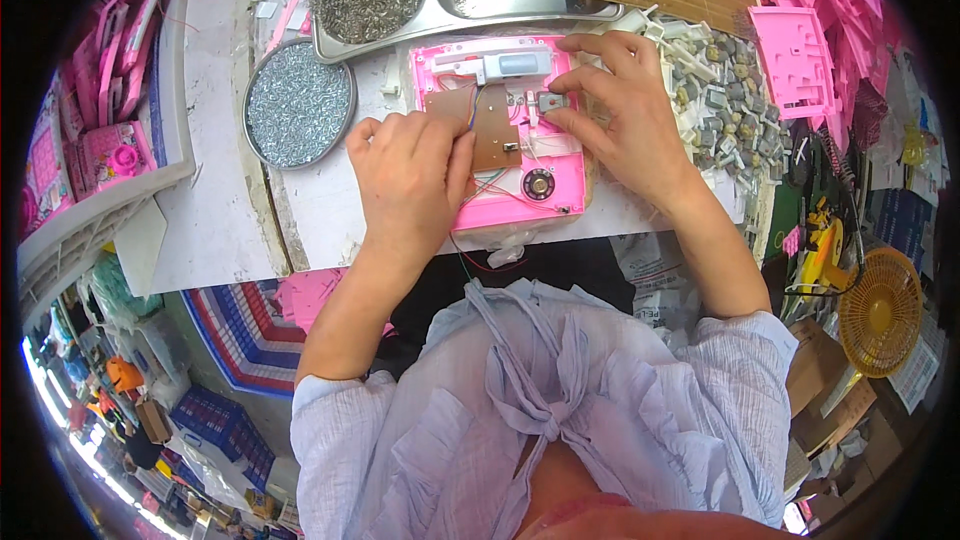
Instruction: Assembling and soldering electronic components inside pink plastic enclosures.
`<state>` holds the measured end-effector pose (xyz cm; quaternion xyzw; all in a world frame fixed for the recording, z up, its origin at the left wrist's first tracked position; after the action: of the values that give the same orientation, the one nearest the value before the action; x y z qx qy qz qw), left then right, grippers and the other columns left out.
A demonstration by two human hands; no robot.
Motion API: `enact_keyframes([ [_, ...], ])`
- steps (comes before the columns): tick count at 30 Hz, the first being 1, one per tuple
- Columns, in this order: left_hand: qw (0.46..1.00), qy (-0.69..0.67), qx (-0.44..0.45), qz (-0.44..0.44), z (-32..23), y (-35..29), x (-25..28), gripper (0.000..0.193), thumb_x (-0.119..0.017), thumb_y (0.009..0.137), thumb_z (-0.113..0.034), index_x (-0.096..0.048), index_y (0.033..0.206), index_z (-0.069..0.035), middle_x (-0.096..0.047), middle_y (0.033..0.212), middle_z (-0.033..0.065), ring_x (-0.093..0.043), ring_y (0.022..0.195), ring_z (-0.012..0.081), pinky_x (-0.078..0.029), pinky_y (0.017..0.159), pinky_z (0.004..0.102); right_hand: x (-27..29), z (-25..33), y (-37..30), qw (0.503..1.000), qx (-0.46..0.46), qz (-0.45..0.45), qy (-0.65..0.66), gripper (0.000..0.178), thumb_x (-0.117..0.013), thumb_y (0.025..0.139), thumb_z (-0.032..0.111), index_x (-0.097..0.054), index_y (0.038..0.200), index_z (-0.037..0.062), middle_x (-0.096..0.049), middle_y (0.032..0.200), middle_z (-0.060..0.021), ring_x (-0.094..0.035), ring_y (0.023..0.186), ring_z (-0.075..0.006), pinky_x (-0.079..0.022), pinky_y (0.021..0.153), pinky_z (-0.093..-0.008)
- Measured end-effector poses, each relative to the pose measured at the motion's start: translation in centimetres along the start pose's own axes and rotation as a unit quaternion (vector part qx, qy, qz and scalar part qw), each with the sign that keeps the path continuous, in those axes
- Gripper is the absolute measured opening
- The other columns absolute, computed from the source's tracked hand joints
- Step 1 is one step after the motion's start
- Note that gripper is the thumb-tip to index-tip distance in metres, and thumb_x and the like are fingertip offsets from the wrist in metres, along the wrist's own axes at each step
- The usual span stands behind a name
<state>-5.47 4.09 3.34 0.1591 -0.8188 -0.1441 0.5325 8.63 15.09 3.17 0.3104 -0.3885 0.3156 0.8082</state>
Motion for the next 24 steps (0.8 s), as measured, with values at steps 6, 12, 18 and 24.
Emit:
enact_keyframes([
  [6,1.000,-0.012,-0.008,-0.018,0.0,-0.7,0.3,0.015,-0.076,0.081,-0.014,-0.065,0.091,-0.011,-0.059,0.080,0.0022,-0.057,0.078,0.0215,-0.035,0.082,0.0410,0.1,0.2,0.5,1.000,0.022,0.004,-0.021,0.020,-0.078,0.081,0.025,-0.073,0.093,0.0090,-0.065,0.127,-0.0074,-0.048,0.121,-0.0363,-0.043,0.103,-0.0452],
  [12,0.999,-0.028,0.036,0.004,1.7,-0.3,0.6,0.016,-0.078,0.081,-0.012,-0.066,0.092,-0.010,-0.063,0.082,0.0025,-0.059,0.080,0.0203,-0.033,0.084,0.0378,2.7,4.7,2.1,0.991,0.107,-0.068,-0.045,0.022,-0.080,0.072,0.013,-0.073,0.093,0.0086,-0.066,0.120,-0.0082,-0.052,0.114,-0.0361,-0.048,0.097,-0.0448],
  [18,0.997,0.008,-0.001,-0.076,0.9,0.8,2.0,0.021,-0.077,0.079,-0.018,-0.069,0.098,-0.015,-0.063,0.112,0.0003,-0.056,0.105,0.0235,-0.029,0.095,0.0456,-1.4,6.5,5.1,0.981,0.190,-0.027,0.029,0.020,-0.078,0.070,0.009,-0.072,0.088,0.0076,-0.067,0.117,-0.0062,-0.054,0.115,-0.0335,-0.051,0.094,-0.0418],
  [24,0.994,-0.006,-0.051,-0.098,0.7,0.9,2.3,0.021,-0.078,0.078,-0.019,-0.070,0.097,-0.016,-0.063,0.116,-0.0003,-0.057,0.105,0.0229,-0.029,0.096,0.0450,-2.2,7.0,5.5,0.974,0.224,-0.020,0.029,0.014,-0.076,0.072,0.013,-0.071,0.084,0.0079,-0.067,0.117,-0.0040,-0.055,0.117,-0.0318,-0.054,0.092,-0.0412],
])
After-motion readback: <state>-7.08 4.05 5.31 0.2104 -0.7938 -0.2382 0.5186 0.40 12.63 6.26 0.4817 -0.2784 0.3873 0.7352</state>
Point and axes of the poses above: each hand's wrist, its own y-axis towards the middle knuckle, its own x-axis out of the back of the hand, z = x × y, the point moved 10 cm from there along y, towards the middle knuckle
